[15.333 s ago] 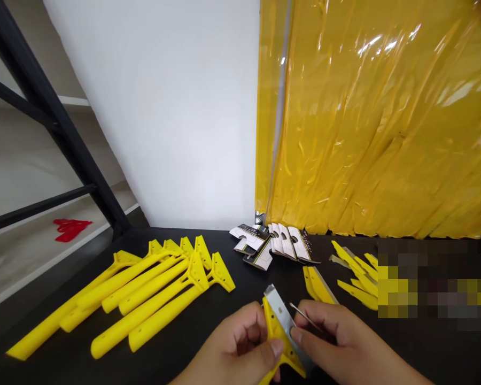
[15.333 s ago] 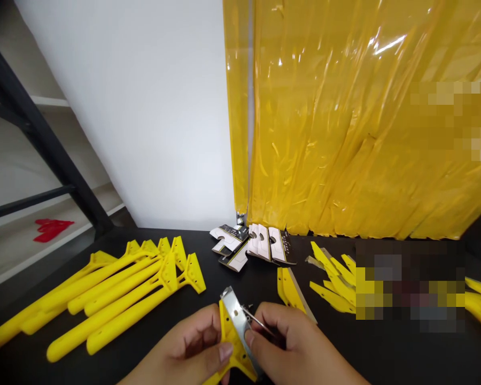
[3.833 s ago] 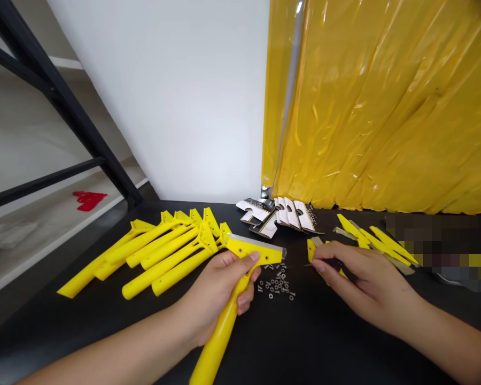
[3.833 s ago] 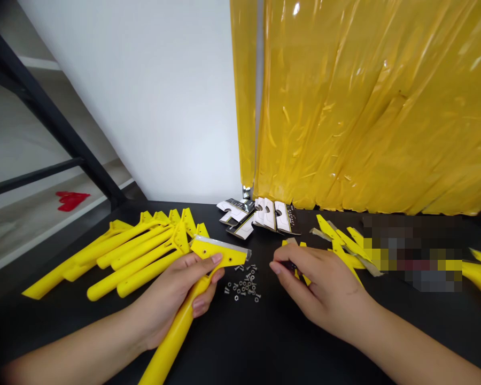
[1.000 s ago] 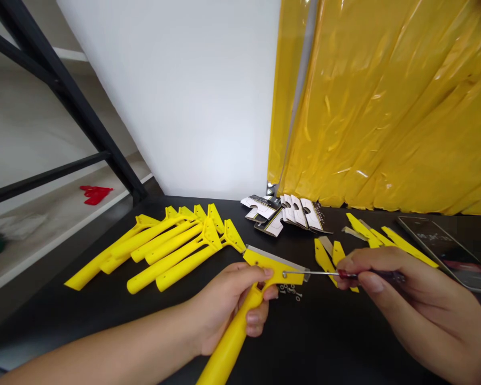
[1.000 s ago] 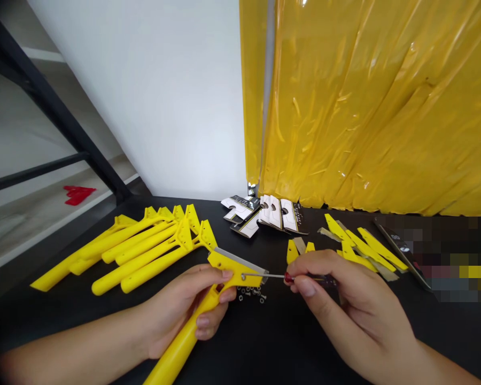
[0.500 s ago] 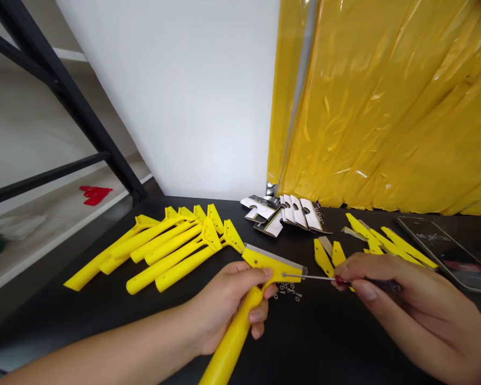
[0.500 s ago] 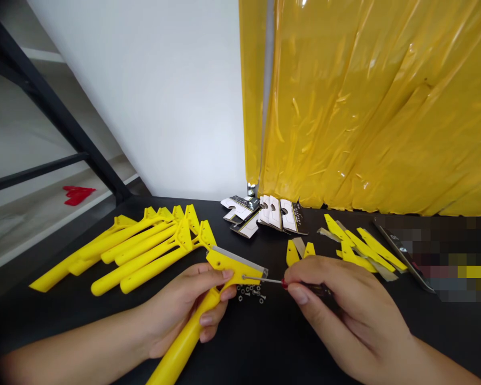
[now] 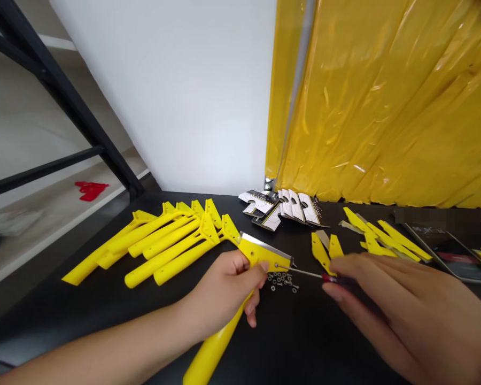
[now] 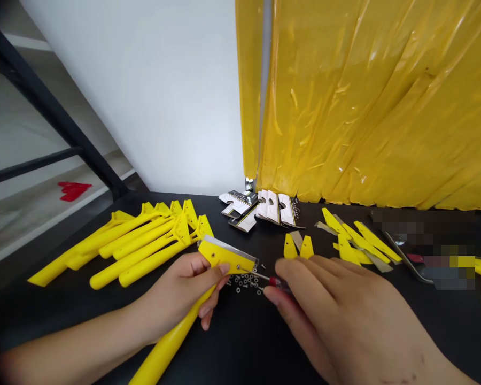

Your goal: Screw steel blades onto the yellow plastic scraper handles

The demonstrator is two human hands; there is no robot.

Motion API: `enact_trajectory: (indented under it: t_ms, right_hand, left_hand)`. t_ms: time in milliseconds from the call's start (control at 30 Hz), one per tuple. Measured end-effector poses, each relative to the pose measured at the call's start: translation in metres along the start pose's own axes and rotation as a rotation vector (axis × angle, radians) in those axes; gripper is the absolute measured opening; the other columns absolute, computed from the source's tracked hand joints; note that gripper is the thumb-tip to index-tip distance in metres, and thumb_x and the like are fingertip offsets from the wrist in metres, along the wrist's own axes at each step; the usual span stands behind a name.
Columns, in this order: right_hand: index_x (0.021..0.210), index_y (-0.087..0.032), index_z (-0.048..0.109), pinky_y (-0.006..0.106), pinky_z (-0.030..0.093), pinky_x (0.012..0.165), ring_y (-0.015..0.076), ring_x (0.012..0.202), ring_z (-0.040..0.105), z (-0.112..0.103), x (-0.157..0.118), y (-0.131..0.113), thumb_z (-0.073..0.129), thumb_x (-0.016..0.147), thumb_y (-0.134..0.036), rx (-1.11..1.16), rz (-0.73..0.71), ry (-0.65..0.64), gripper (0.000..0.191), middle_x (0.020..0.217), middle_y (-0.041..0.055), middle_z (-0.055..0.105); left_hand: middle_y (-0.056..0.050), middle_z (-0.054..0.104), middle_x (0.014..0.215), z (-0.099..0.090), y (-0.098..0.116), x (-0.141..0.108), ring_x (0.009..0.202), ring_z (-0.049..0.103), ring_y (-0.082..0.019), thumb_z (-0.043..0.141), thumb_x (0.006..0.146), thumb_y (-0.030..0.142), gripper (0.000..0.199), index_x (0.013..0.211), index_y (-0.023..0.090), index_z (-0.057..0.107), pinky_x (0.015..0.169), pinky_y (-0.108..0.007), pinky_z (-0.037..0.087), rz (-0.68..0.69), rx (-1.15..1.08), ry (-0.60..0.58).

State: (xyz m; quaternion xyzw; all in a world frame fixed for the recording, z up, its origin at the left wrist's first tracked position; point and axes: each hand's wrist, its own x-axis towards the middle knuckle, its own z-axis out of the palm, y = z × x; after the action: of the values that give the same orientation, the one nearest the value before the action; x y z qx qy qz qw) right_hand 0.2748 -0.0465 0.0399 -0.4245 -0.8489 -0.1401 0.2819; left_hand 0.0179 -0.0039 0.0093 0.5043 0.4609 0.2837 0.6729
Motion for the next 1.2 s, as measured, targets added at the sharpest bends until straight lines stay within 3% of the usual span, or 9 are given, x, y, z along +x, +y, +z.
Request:
enact_trajectory:
  t_ms: [167,400,633,833,1067,1200]
  right_hand:
    - [0.077,-0.026,0.055,0.036,0.030,0.047,0.0160,0.042,0.056,0.000,0.003,-0.004,0.046,0.109,-0.037,-0.055,0.015,-0.066,0.035,0.055,-0.0041,0.057]
    - [0.094,-0.023,0.061,0.034,0.037,0.053,0.0173,0.052,0.064,0.000,0.010,-0.008,0.041,0.111,-0.033,-0.061,-0.036,-0.088,0.028,0.066,-0.0018,0.065]
    - [0.081,-0.025,0.056,0.034,0.036,0.050,0.0174,0.047,0.061,0.001,0.010,-0.010,0.044,0.108,-0.029,-0.048,-0.038,-0.106,0.030,0.061,-0.0023,0.062]
    - [0.084,-0.025,0.057,0.036,0.033,0.048,0.0167,0.045,0.061,0.005,0.006,-0.007,0.042,0.110,-0.028,-0.013,-0.026,-0.126,0.030,0.061,-0.0036,0.062]
    - [0.085,-0.024,0.059,0.034,0.038,0.052,0.0165,0.052,0.065,0.001,0.011,-0.006,0.046,0.108,-0.029,0.027,-0.014,-0.115,0.028,0.066,-0.0024,0.065]
    - [0.078,-0.024,0.056,0.033,0.035,0.048,0.0160,0.046,0.060,0.000,0.013,-0.007,0.049,0.105,-0.026,-0.004,-0.018,-0.113,0.028,0.059,-0.0029,0.060]
  left_hand:
    - [0.006,0.052,0.044,0.000,0.003,0.000,0.037,0.049,-0.010,0.063,0.093,0.053,0.041,0.070,0.021,0.051,0.043,-0.022,0.047,-0.001,0.065,0.034]
    - [0.006,0.051,0.046,0.000,0.003,0.002,0.038,0.049,-0.010,0.064,0.093,0.053,0.041,0.071,0.021,0.051,0.044,-0.022,0.045,0.006,0.070,0.066]
    - [0.006,0.052,0.046,-0.002,0.002,0.004,0.038,0.050,-0.011,0.062,0.093,0.052,0.040,0.071,0.021,0.051,0.044,-0.022,0.045,0.001,0.100,0.069]
    - [0.006,0.052,0.045,-0.004,0.002,0.005,0.038,0.050,-0.011,0.059,0.095,0.054,0.042,0.071,0.021,0.051,0.044,-0.021,0.042,0.007,0.155,0.070]
    - [0.006,0.052,0.043,-0.003,0.003,0.003,0.036,0.046,-0.009,0.058,0.096,0.055,0.042,0.071,0.021,0.050,0.043,-0.020,0.035,0.011,0.186,0.076]
    - [0.006,0.052,0.043,-0.002,0.004,0.004,0.036,0.046,-0.009,0.059,0.095,0.054,0.041,0.071,0.022,0.051,0.042,-0.020,0.034,0.009,0.184,0.076]
